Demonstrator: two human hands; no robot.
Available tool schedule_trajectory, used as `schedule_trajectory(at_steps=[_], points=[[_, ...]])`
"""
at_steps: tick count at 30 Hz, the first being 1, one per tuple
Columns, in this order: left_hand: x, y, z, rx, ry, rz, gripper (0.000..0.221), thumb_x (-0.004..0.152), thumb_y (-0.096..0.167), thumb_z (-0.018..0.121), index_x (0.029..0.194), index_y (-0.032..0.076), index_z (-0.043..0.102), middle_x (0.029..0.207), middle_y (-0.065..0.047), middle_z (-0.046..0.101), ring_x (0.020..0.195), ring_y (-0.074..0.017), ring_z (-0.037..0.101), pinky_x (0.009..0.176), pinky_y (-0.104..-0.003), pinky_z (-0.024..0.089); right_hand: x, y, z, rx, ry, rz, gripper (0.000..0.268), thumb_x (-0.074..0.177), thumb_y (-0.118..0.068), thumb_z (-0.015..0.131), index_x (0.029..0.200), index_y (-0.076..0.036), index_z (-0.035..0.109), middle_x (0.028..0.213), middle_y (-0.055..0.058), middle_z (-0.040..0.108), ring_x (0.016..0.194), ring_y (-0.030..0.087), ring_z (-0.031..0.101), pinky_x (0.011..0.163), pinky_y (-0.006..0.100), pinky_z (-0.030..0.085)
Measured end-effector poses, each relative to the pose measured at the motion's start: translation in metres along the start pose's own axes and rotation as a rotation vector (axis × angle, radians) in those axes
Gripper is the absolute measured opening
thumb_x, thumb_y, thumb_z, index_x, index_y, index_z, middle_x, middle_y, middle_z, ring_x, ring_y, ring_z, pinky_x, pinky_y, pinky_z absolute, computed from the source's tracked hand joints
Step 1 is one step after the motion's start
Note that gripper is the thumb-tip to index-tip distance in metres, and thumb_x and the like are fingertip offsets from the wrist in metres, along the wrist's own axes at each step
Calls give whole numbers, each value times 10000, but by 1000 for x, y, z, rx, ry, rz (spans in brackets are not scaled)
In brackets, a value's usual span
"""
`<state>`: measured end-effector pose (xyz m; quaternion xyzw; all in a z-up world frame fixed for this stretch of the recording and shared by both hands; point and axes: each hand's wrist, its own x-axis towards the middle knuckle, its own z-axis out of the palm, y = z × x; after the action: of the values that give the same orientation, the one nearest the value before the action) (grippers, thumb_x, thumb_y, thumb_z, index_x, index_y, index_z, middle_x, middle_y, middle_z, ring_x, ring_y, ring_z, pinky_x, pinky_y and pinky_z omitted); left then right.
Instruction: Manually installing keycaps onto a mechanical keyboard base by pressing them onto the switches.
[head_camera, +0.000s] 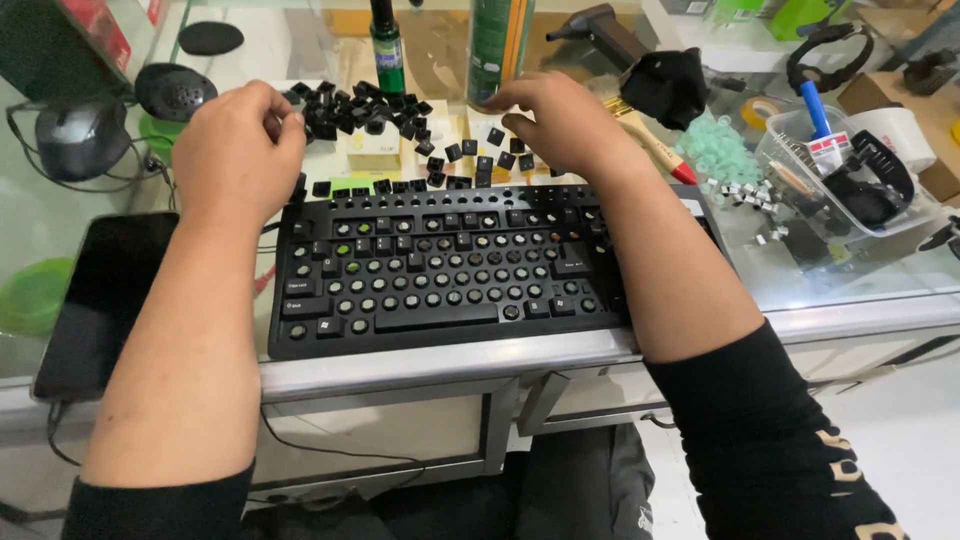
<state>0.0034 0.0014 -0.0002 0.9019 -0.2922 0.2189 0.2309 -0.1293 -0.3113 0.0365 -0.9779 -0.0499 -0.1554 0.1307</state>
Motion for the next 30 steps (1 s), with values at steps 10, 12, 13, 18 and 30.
schedule_trajectory(at_steps=[10,12,13,18,30], points=[[-1,-22,-7,115,-21,-124,141,951,113,655,975,202,761,1010,-129,675,969,-424,617,695,-607,513,1,-15,13,-58,-47,-122,372,998,-83,545,1338,-97,694,1319,168,645,1224,404,517,934,556,446],[2,-10,-8,93,-218,-203,61,929,264,724,982,252,752,1025,-20,759,987,-339,673,755,-541,523,-3,-17,8,-40,-90,-24,392,988,-65,550,1359,-84,675,1357,181,625,1262,405,497,984,563,425],[2,-10,-7,103,-218,-204,61,929,264,724,982,252,752,1025,-20,759,987,-339,673,755,-541,523,-2,-21,8,-32,-86,-28,392,988,-65,550,1359,-84,675,1357,181,625,1262,405,497,984,563,425],[6,-4,5,304,-256,-248,463,908,691,710,893,234,777,875,-42,755,1019,-334,643,908,-498,383,0,-21,8,-3,-80,-19,386,999,-109,542,1363,-99,671,1322,167,636,1234,395,515,967,535,431],[3,4,-18,-223,-139,-345,283,890,223,585,1053,327,792,1031,83,763,860,-173,685,695,-411,521,-6,-22,-4,80,-79,-6,373,1016,-166,580,1370,-73,653,1299,142,661,1234,340,550,980,511,442]])
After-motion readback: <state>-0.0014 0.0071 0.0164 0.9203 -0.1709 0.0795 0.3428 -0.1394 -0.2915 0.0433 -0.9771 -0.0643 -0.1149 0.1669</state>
